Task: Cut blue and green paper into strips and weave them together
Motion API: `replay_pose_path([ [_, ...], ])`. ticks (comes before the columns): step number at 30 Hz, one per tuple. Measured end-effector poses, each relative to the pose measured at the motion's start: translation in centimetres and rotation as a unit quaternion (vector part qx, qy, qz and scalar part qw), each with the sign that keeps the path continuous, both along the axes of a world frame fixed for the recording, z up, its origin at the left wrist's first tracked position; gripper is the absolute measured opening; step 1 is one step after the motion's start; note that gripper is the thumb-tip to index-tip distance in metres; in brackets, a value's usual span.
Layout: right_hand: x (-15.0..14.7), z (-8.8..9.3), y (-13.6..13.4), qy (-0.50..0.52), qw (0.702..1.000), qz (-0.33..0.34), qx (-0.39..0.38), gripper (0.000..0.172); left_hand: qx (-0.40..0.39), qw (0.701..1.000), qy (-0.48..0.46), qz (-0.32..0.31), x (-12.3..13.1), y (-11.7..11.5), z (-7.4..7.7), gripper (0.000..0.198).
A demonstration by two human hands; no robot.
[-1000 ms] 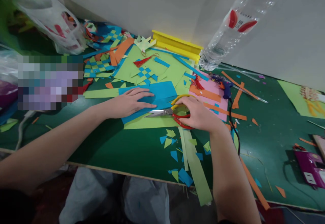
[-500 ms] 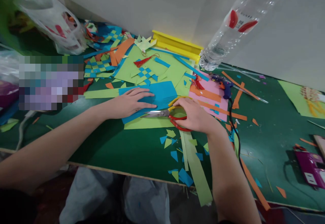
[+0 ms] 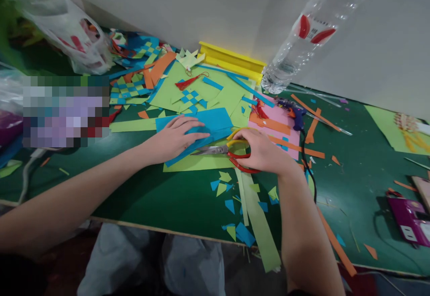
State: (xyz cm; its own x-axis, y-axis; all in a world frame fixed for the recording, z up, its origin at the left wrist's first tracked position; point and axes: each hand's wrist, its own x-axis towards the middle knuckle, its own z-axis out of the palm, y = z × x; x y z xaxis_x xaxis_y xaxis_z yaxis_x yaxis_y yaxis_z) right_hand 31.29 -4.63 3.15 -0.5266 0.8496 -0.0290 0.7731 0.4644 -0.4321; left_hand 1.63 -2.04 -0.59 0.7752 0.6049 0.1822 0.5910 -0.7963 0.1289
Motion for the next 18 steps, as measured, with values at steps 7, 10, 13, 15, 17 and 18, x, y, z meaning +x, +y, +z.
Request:
replay_pose_path([
  [7,-0.1,-0.3,0.1,0.001,1.000,0.000,-0.004,0.039,-0.021,0.998,-0.007,-0.054,-1.3,1.0,-0.2,0.041],
  [10,-0.5,-0.5,0.1,-0.003,1.000,-0.005,-0.010,0.040,-0.018,0.998,0.006,-0.058,-1.3,1.1,-0.6,0.044],
  [13,-0.8,-0.8,0.1,-0.004,1.000,-0.012,-0.014,0.039,-0.015,0.999,0.009,-0.051,-1.2,1.0,-0.7,0.045],
  [15,-0.9,-0.8,0.1,-0.001,1.000,-0.012,-0.007,0.038,-0.012,0.999,0.008,-0.048,-1.2,0.9,-0.8,0.043],
  [17,-0.9,-0.8,0.1,0.004,1.000,-0.008,-0.001,0.039,-0.009,0.999,0.009,-0.047,-1.2,0.9,-0.8,0.043],
  [18,-0.8,-0.8,0.1,0.006,1.000,-0.004,-0.001,0.039,-0.008,0.999,0.012,-0.046,-1.2,0.9,-0.8,0.043],
])
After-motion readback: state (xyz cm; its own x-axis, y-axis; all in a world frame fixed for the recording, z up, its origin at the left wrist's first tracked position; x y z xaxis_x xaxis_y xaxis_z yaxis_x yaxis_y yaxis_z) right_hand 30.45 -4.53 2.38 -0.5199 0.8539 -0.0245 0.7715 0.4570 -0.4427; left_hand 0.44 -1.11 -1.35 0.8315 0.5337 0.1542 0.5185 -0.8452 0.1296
